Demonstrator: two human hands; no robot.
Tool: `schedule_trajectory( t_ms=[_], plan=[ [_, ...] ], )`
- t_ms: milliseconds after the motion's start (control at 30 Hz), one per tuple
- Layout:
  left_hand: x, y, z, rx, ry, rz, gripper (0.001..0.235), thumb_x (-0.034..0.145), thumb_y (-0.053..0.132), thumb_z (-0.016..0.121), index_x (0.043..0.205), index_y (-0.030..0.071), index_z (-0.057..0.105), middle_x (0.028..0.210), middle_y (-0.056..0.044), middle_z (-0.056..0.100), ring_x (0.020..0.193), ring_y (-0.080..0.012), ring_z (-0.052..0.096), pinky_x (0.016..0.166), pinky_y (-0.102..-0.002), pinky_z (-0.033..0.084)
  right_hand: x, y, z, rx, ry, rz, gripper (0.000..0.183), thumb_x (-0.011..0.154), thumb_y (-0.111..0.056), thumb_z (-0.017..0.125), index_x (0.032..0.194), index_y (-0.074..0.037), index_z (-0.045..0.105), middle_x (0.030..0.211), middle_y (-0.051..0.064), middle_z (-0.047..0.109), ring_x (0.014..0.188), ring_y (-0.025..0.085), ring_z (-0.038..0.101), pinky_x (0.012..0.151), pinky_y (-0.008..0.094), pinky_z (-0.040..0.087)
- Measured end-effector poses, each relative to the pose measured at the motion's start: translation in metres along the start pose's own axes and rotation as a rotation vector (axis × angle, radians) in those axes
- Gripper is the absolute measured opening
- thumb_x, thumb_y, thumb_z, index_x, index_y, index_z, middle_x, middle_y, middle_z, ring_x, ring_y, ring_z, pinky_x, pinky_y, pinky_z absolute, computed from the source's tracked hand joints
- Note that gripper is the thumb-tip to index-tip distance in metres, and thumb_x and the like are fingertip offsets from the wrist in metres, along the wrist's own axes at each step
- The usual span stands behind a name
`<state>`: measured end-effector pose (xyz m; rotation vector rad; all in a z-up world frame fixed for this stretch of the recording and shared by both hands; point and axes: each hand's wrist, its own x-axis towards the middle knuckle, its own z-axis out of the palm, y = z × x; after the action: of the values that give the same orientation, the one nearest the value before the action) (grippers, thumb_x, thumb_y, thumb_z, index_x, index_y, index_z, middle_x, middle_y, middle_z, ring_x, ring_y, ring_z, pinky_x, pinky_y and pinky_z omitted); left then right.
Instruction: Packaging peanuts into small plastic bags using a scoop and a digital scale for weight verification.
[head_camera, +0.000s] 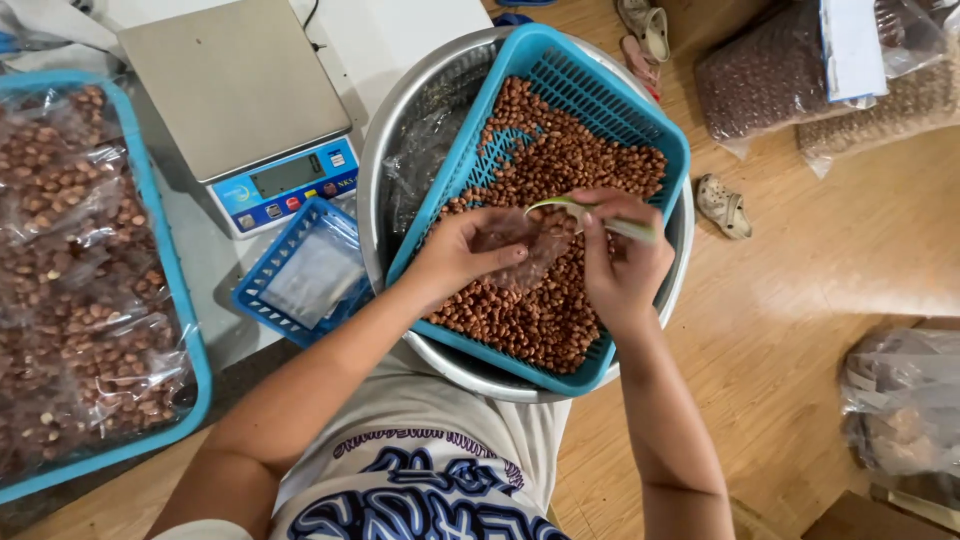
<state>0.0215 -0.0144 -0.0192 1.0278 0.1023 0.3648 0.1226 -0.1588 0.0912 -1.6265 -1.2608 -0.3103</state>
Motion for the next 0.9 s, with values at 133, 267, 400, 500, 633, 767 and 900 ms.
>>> schedule_trajectory(
  t_ms=[133, 267, 400, 500, 633, 767, 900],
  plan=[
    [-0.003, 0.004, 0.007, -0.019, -0.017, -0.079, 0.043, 0.086, 0.011, 0.086, 0.125, 0.0, 0.071, 0.11, -0.014, 0.077, 0.1, -0.0194, 0.073, 0.089, -0.039, 0.062, -0.008, 0.017, -0.005, 0.114, 0.008, 0.095, 0.018, 0.1, 0.013, 0.059, 0.105, -0.001, 0.048, 0.106, 0.022, 0.072, 0.1, 0.038, 0.074, 0.084, 0.042, 0.057],
    [-0.003, 0.004, 0.005, 0.002, -0.031, -0.097, 0.045, 0.086, 0.011, 0.087, 0.126, -0.001, 0.071, 0.112, -0.018, 0.076, 0.101, -0.0232, 0.073, 0.087, -0.04, 0.062, -0.011, 0.02, -0.006, 0.197, 0.071, 0.25, 0.019, 0.105, 0.007, 0.056, 0.108, -0.005, 0.042, 0.108, 0.02, 0.069, 0.105, 0.032, 0.071, 0.092, 0.037, 0.052],
    [-0.005, 0.016, 0.004, 0.04, -0.034, -0.084, 0.045, 0.085, 0.013, 0.087, 0.124, -0.001, 0.071, 0.107, -0.019, 0.077, 0.096, -0.025, 0.075, 0.084, -0.039, 0.064, -0.018, 0.036, 0.001, 0.403, 0.252, 0.58, 0.019, 0.105, 0.004, 0.055, 0.111, -0.01, 0.043, 0.106, 0.015, 0.071, 0.087, 0.014, 0.07, 0.074, 0.02, 0.059],
    [-0.013, 0.029, -0.005, 0.121, 0.033, -0.054, 0.044, 0.079, 0.012, 0.091, 0.118, 0.003, 0.074, 0.103, -0.013, 0.079, 0.093, -0.0184, 0.075, 0.082, -0.035, 0.064, -0.022, 0.043, 0.003, 0.551, 0.413, 0.709, 0.017, 0.105, 0.002, 0.058, 0.112, -0.01, 0.047, 0.107, 0.012, 0.071, 0.088, 0.013, 0.072, 0.073, 0.022, 0.066],
    [-0.015, 0.091, -0.061, 0.102, 0.24, 0.019, 0.032, 0.084, 0.019, 0.087, 0.109, 0.006, 0.072, 0.092, -0.009, 0.077, 0.081, -0.0173, 0.076, 0.073, -0.029, 0.064, -0.034, 0.029, 0.009, 0.543, 0.308, 0.854, 0.017, 0.102, 0.0, 0.063, 0.108, -0.011, 0.052, 0.102, 0.001, 0.066, 0.087, 0.008, 0.069, 0.074, 0.024, 0.067],
    [0.02, 0.11, -0.196, 0.846, 0.668, 0.217, 0.006, 0.101, 0.008, 0.067, 0.102, 0.012, 0.071, 0.094, -0.001, 0.078, 0.08, -0.0115, 0.076, 0.07, -0.024, 0.063, -0.049, 0.042, -0.015, 0.172, -0.042, 0.844, 0.013, 0.107, -0.014, 0.057, 0.113, -0.013, 0.046, 0.101, 0.011, 0.064, 0.091, 0.019, 0.064, 0.074, 0.028, 0.05],
    [0.052, 0.054, -0.327, 1.522, 0.693, 0.641, 0.003, 0.092, 0.009, 0.083, 0.091, 0.008, 0.08, 0.096, -0.005, 0.077, 0.087, -0.0286, 0.07, 0.078, -0.043, 0.054, -0.069, 0.103, -0.022, -0.516, -0.482, 0.772, 0.024, 0.1, -0.016, 0.056, 0.122, -0.005, 0.056, 0.108, 0.023, 0.068, 0.092, 0.043, 0.067, 0.071, 0.054, 0.05]
  ],
)
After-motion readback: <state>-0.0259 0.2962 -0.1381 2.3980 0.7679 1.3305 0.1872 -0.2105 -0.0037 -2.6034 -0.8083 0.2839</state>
